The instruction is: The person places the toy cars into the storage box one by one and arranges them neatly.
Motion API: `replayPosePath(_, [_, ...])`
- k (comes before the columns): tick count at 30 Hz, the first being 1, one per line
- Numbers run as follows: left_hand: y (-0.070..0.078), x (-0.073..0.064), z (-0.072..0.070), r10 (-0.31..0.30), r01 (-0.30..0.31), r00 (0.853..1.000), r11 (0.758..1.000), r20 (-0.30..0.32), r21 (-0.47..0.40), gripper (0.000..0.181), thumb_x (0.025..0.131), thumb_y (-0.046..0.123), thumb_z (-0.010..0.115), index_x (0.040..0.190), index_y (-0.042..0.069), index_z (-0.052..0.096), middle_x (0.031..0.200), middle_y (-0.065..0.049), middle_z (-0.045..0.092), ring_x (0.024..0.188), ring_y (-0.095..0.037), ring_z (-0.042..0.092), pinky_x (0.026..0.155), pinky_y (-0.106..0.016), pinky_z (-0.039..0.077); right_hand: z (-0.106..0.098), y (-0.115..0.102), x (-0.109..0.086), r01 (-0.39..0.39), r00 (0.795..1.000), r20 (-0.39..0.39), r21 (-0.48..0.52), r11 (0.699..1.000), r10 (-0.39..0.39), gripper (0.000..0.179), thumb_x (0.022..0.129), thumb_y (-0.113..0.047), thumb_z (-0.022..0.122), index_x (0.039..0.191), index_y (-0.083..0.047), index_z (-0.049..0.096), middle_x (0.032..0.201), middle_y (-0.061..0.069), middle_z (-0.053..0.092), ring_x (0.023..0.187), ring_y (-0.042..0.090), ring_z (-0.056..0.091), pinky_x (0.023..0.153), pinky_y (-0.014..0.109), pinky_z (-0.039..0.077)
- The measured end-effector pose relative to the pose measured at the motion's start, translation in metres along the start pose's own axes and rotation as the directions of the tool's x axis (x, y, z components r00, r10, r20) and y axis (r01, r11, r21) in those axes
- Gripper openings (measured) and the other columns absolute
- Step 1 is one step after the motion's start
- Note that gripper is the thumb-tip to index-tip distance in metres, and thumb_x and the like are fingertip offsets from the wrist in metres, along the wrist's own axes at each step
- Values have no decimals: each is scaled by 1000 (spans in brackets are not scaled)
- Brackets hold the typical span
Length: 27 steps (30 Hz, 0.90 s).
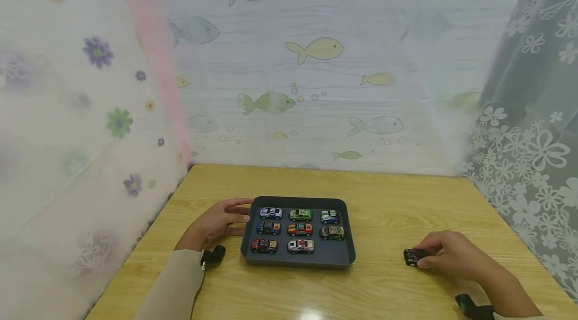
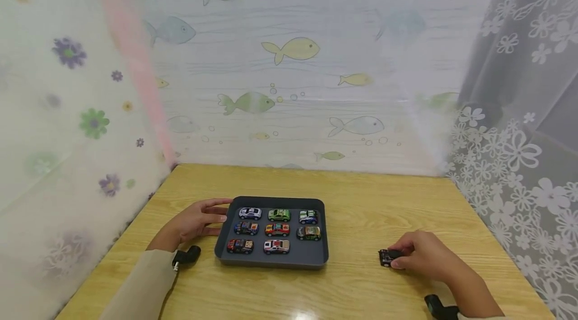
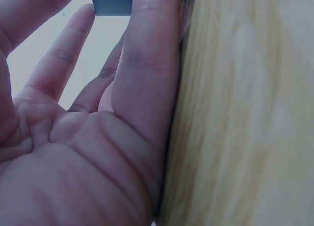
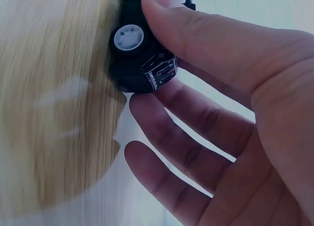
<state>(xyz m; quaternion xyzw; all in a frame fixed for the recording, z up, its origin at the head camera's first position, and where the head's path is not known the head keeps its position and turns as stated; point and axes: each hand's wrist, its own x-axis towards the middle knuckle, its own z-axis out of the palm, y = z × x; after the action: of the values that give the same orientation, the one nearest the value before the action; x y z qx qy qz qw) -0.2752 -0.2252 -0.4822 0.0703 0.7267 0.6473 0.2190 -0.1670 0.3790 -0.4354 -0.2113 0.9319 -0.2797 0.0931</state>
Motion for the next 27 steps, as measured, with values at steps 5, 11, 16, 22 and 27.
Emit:
replayPosePath(5, [1,1,1,2,-2,1000,1000,11,-3,68,94,23,79,155,21,50,158,-23,45,123,-31,67,95,-46,61,8,-10,10,15,1000,12,19,1000,-15,31,88,-36,83,112,-16,81,109,-1,75,91,5,68,72,24,57])
replayPosePath(11, [5,0,2,-6,6,1000,1000,-1,-3,65,94,21,78,154,23,52,157,-21,46,123,-31,67,94,-46,61,19,-21,22,20,1000,-15,24,1000,-20,34,87,-39,83,113,-17,80,108,-3,75,89,4,68,69,24,57])
replayPosePath(16, [5,0,1,-15,15,1000,1000,-8,-9,63,95,18,77,153,23,53,156,-21,48,121,-30,68,93,-46,62,27,-30,34,30,999,-29,13,999,-29,35,87,-41,83,113,-18,80,103,-7,73,85,1,66,66,24,55])
replayPosePath(22, [3,1,0,-17,17,1000,1000,-11,-15,63,95,18,77,153,22,53,155,-21,49,120,-30,69,93,-46,62,33,-43,45,27,999,-26,-5,1000,-27,34,86,-41,84,112,-19,80,103,-7,73,83,0,63,66,23,54])
replayPosePath(27, [3,1,0,-19,18,1000,1000,-10,-21,64,94,19,79,152,23,53,156,-21,48,121,-30,68,93,-46,62,37,-49,53,65,998,-23,-14,998,-65,34,88,-40,83,113,-17,81,104,-7,72,83,1,65,66,23,55])
